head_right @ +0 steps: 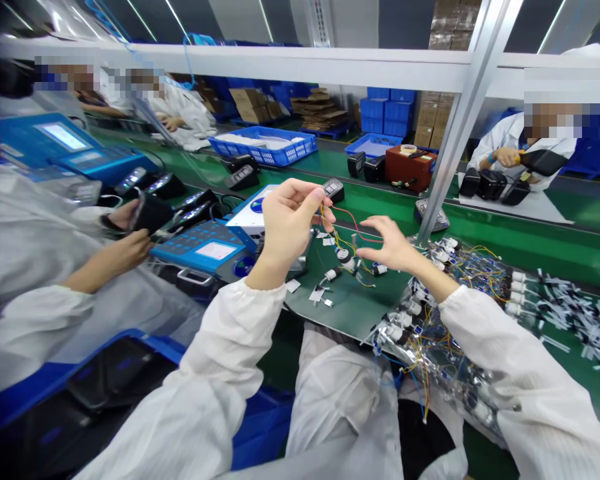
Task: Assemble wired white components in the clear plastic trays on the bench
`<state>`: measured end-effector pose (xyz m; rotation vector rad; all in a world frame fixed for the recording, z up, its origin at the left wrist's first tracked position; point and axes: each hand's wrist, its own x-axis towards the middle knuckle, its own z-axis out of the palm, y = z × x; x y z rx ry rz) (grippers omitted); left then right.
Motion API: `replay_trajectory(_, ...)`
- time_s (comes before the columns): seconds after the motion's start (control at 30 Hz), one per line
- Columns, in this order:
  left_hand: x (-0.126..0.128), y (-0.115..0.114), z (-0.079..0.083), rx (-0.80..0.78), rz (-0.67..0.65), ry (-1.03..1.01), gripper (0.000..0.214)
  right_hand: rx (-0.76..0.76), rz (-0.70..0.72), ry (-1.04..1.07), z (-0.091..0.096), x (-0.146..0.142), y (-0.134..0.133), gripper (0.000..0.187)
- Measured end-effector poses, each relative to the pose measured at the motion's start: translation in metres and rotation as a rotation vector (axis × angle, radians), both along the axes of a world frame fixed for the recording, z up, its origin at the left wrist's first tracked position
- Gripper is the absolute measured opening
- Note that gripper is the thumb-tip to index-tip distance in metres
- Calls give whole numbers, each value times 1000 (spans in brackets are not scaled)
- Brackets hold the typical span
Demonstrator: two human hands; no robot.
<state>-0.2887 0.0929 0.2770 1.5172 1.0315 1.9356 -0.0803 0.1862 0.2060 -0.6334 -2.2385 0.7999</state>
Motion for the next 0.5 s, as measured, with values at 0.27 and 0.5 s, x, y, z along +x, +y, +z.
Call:
replay_trajectory(0.27,62,-5,9,116,-93,71,32,-761,195,251,8,18,-109,33)
replay_trajectory(0.5,106,-58,-49,-46,-370,48,25,-777,-106,574,37,131,-194,24)
